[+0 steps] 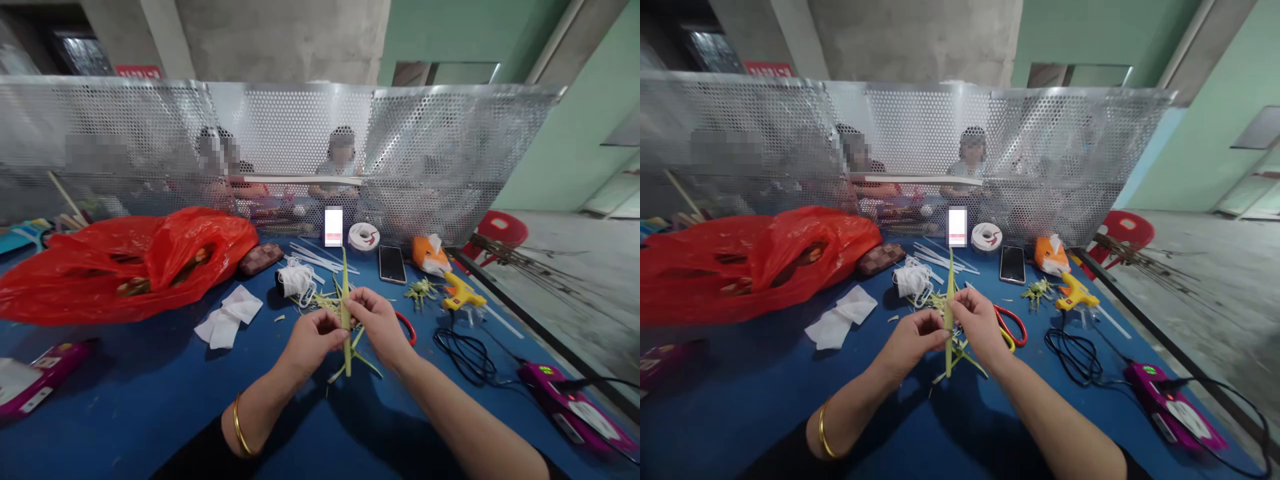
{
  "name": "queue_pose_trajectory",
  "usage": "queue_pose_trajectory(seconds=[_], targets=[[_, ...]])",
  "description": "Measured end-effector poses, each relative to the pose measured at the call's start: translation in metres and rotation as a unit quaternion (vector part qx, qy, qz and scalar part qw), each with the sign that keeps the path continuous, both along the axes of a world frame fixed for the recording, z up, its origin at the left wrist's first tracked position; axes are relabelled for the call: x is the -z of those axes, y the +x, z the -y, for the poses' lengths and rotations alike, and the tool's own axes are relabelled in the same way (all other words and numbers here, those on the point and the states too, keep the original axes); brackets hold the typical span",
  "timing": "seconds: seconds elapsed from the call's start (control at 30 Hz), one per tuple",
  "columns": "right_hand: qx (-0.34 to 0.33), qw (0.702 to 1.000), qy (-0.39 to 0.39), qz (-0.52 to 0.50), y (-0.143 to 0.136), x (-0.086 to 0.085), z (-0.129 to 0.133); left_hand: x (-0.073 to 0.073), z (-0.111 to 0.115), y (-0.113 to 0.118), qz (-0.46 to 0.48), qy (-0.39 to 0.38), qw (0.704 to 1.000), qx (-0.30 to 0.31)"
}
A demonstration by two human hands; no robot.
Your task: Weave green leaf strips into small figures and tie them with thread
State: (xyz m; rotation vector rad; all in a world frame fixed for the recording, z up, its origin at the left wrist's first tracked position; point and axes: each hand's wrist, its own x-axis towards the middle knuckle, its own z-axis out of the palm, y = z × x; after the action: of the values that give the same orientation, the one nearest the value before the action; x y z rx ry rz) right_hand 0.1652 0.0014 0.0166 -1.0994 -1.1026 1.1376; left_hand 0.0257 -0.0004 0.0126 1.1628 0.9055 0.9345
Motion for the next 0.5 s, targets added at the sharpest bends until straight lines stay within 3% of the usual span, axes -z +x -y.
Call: queue_pose_trajectory(seconds=[0.1, 0.3, 0.5], targets=[[0.001, 1.000, -0.014, -0.016, -0.0002, 0.0006, -0.0009, 0.0044, -0.0020, 0.0000, -0.012, 0.011, 1.000, -0.017], [-0.100, 0.993, -0.046, -0.043, 0.0032, 0.0013, 0.0002, 0.0002, -0.0047, -0.0049, -0.024, -0.005, 1.000, -0.013], [-0.085, 0.993, -0.069, -0.045, 0.0041, 0.0041, -0.0015, 0.0047, -0.0071, -0.0047, -0.055, 0.014, 0.997, -0.055]])
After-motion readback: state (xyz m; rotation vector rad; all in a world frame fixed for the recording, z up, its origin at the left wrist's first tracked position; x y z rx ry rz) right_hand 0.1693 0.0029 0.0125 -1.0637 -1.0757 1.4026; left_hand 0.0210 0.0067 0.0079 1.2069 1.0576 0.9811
